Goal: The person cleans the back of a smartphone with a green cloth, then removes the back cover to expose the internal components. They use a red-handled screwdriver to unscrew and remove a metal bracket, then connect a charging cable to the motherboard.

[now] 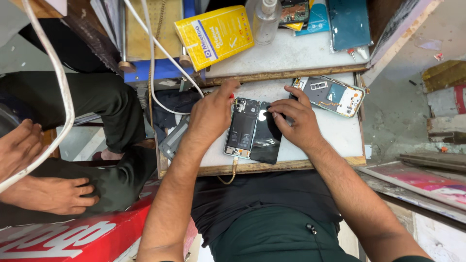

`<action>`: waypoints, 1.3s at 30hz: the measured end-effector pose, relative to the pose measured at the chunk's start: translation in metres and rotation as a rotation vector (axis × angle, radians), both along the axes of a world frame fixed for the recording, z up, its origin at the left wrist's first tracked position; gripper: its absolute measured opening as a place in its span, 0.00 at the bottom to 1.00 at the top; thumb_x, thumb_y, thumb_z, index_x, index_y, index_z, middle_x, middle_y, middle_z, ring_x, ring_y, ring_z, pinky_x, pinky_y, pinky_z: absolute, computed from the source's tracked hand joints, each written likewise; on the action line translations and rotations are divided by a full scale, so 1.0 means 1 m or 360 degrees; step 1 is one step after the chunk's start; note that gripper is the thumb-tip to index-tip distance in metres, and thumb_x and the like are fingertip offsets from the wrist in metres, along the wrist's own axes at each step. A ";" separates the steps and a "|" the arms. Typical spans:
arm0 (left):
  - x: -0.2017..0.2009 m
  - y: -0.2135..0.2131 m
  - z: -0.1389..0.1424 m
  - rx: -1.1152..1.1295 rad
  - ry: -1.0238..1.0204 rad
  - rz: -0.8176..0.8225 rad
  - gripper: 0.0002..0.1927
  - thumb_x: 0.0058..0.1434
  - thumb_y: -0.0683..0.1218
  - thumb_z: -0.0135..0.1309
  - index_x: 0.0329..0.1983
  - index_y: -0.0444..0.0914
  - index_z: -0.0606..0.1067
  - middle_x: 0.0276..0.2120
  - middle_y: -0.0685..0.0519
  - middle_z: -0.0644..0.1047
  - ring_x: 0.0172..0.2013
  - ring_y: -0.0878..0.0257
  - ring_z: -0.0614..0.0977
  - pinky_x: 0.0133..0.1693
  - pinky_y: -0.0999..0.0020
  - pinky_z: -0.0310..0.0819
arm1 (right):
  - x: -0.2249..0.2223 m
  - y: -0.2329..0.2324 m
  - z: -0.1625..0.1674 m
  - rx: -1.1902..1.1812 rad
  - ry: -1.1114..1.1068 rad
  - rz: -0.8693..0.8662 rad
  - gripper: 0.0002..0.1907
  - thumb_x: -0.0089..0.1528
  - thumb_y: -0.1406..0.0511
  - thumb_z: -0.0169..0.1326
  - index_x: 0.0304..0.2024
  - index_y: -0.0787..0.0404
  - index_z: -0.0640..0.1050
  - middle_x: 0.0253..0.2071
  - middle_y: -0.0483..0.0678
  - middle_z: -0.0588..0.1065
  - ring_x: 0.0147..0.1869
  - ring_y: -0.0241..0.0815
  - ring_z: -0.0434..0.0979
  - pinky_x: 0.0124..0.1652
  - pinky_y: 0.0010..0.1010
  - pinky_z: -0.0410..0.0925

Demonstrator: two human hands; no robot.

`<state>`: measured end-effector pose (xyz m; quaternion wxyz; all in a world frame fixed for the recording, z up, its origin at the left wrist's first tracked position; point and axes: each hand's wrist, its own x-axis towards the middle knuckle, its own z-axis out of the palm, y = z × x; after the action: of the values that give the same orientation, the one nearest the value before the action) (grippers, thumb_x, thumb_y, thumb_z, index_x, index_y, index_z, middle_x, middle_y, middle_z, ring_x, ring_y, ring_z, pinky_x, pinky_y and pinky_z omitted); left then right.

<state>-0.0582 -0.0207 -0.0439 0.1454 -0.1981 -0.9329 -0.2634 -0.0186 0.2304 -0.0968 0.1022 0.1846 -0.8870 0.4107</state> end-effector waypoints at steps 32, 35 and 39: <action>-0.007 0.000 -0.005 -0.0018 -0.0189 -0.0066 0.18 0.65 0.44 0.57 0.58 0.46 0.71 0.34 0.50 0.83 0.33 0.45 0.85 0.31 0.48 0.77 | -0.002 -0.002 0.006 -0.0067 0.0039 -0.0006 0.10 0.59 0.72 0.61 0.43 0.58 0.83 0.48 0.46 0.82 0.73 0.56 0.67 0.69 0.46 0.62; -0.009 0.000 -0.004 -0.0169 -0.0253 0.0253 0.21 0.69 0.54 0.62 0.55 0.41 0.67 0.30 0.48 0.81 0.32 0.44 0.84 0.31 0.49 0.77 | -0.002 -0.002 0.006 -0.0052 0.0015 -0.0016 0.09 0.60 0.71 0.61 0.43 0.57 0.84 0.48 0.44 0.82 0.73 0.55 0.68 0.68 0.44 0.64; -0.008 0.000 -0.001 0.0028 -0.0130 -0.0106 0.22 0.61 0.45 0.58 0.58 0.43 0.69 0.36 0.47 0.82 0.33 0.44 0.85 0.32 0.50 0.78 | -0.001 -0.001 0.007 -0.0077 0.0035 -0.0036 0.09 0.60 0.71 0.61 0.42 0.57 0.83 0.48 0.44 0.82 0.72 0.54 0.68 0.68 0.44 0.64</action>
<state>-0.0662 -0.0208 -0.0450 0.0999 -0.2169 -0.9286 -0.2841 -0.0196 0.2290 -0.0899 0.1209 0.1766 -0.8776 0.4289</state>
